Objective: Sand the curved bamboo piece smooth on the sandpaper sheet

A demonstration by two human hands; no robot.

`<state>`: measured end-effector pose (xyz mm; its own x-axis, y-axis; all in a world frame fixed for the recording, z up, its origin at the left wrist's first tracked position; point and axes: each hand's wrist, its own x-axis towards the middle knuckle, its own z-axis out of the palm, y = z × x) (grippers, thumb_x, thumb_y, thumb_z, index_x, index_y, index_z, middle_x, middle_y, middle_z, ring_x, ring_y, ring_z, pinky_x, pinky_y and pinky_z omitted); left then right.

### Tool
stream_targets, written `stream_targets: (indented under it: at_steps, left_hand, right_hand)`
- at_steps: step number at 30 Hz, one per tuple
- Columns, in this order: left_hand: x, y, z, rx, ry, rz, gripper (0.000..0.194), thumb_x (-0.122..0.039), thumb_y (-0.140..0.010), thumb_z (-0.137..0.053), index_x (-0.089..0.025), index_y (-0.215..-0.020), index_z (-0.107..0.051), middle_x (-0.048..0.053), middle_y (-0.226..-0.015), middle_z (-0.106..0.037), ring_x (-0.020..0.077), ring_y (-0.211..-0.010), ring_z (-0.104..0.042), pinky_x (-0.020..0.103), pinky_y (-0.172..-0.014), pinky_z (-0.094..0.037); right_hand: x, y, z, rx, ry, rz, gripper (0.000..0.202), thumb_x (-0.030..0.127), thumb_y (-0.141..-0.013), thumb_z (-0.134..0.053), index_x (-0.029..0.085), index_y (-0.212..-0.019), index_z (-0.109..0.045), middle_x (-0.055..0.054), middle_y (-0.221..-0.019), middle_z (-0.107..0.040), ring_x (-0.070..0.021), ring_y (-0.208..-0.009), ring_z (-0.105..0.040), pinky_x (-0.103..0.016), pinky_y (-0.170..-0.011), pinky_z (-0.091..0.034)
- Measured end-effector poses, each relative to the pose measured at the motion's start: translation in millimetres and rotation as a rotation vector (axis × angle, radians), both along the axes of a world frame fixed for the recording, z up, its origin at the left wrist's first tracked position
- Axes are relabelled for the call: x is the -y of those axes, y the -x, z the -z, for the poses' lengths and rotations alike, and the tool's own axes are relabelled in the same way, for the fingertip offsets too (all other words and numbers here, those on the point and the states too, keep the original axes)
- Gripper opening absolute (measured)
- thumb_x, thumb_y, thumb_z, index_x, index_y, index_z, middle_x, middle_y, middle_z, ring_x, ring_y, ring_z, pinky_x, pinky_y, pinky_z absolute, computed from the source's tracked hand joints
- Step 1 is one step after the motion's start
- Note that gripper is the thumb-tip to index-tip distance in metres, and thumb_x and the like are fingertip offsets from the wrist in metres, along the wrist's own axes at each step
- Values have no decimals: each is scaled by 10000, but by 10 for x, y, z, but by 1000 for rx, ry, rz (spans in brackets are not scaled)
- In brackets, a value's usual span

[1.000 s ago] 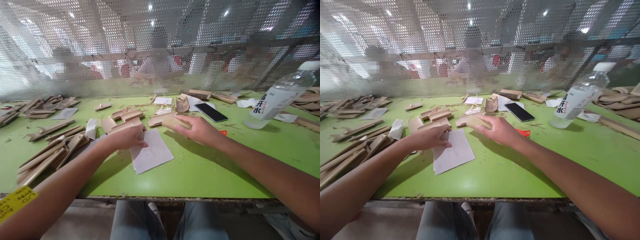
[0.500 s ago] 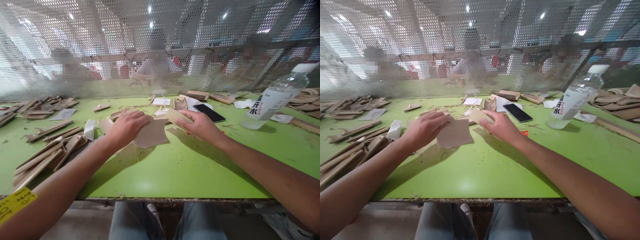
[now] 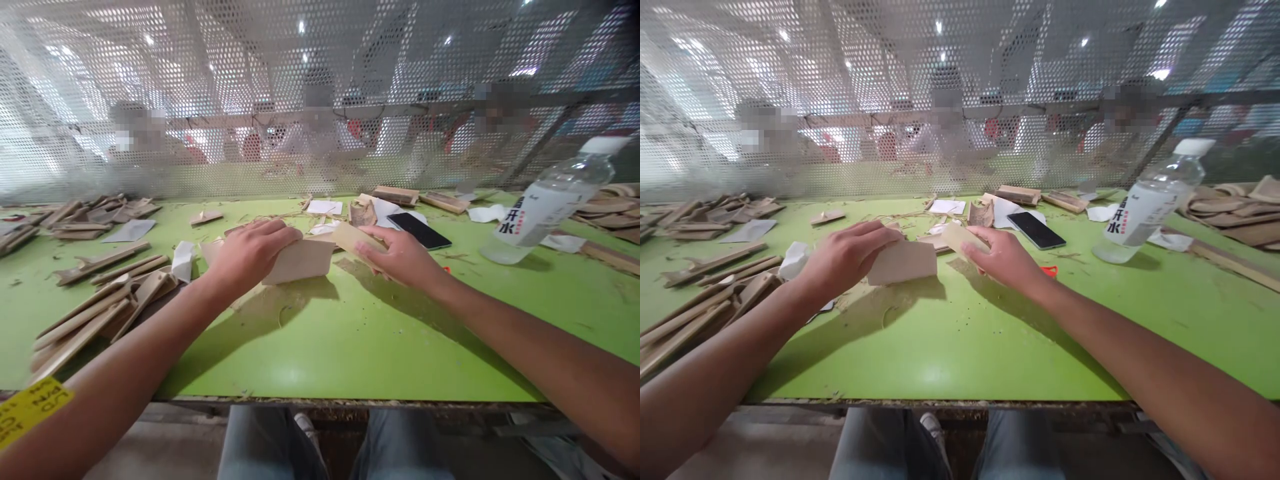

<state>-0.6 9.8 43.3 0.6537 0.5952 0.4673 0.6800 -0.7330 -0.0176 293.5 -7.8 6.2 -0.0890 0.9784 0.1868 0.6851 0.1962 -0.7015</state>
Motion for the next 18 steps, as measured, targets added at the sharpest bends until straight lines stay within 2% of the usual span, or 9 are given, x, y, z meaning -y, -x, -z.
stream_targets:
  at_steps: [3,6,7,9,11,13,15,18]
  left_hand:
    - [-23,-13,8,176,66,-65,312,-282,-1031,-374,-204,-1107,-666,75,-1074,-722,208,-939,-643,288,-737,-476]
    - [-47,-39,41,314,245,-110,303,-385,-1027,-405,-186,-982,-629,52,-894,-694,182,-785,-606,285,-673,-456]
    - [-58,-47,64,291,328,-103,309,-405,-1021,-417,-184,-949,-619,47,-849,-677,176,-749,-592,285,-653,-451]
    - [-84,-62,126,144,468,-46,300,-400,-1007,-438,-183,-967,-641,61,-890,-686,188,-783,-608,295,-672,-462]
    - [-108,-74,198,-34,540,-53,310,-373,-1008,-422,-195,-1004,-675,70,-914,-708,205,-789,-621,311,-676,-458]
    - [-123,-85,262,-124,512,-62,326,-335,-1010,-407,-201,-1062,-700,88,-993,-727,236,-885,-645,337,-744,-473]
    - [-120,-100,305,-130,465,-55,343,-304,-1007,-414,-204,-1177,-694,108,-1133,-722,267,-1032,-645,362,-842,-484]
    - [-78,-129,325,-98,489,-49,419,-366,-1009,-466,-207,-1375,-592,134,-1286,-681,298,-1169,-617,395,-926,-488]
  right_hand:
    - [14,4,-6,-27,7,-10,656,572,-929,-606,192,-1464,-604,22,-557,-647,-177,-427,-568,-298,-485,-465]
    - [18,12,-16,-93,-20,-15,649,632,-911,-627,174,-1371,-647,14,-581,-643,-156,-422,-553,-281,-463,-451]
    - [14,14,-16,-117,-25,-6,630,643,-903,-637,170,-1318,-662,11,-591,-642,-149,-420,-548,-273,-449,-442]
    - [-1,18,-10,-150,-12,13,571,628,-898,-656,171,-1240,-658,12,-608,-638,-139,-418,-546,-261,-432,-433]
    - [-13,21,4,-169,28,1,529,590,-902,-671,176,-1229,-630,21,-615,-635,-136,-417,-552,-261,-438,-444]
    - [-8,28,10,-178,94,-54,559,574,-899,-684,177,-1283,-603,20,-621,-646,-149,-437,-573,-273,-457,-466]
    - [22,41,-1,-142,174,-92,648,596,-887,-692,166,-1359,-580,14,-593,-656,-173,-471,-597,-288,-484,-476]
    - [94,70,-46,-22,279,-154,652,636,-874,-685,171,-1328,-643,23,-509,-617,-187,-480,-584,-293,-498,-446]
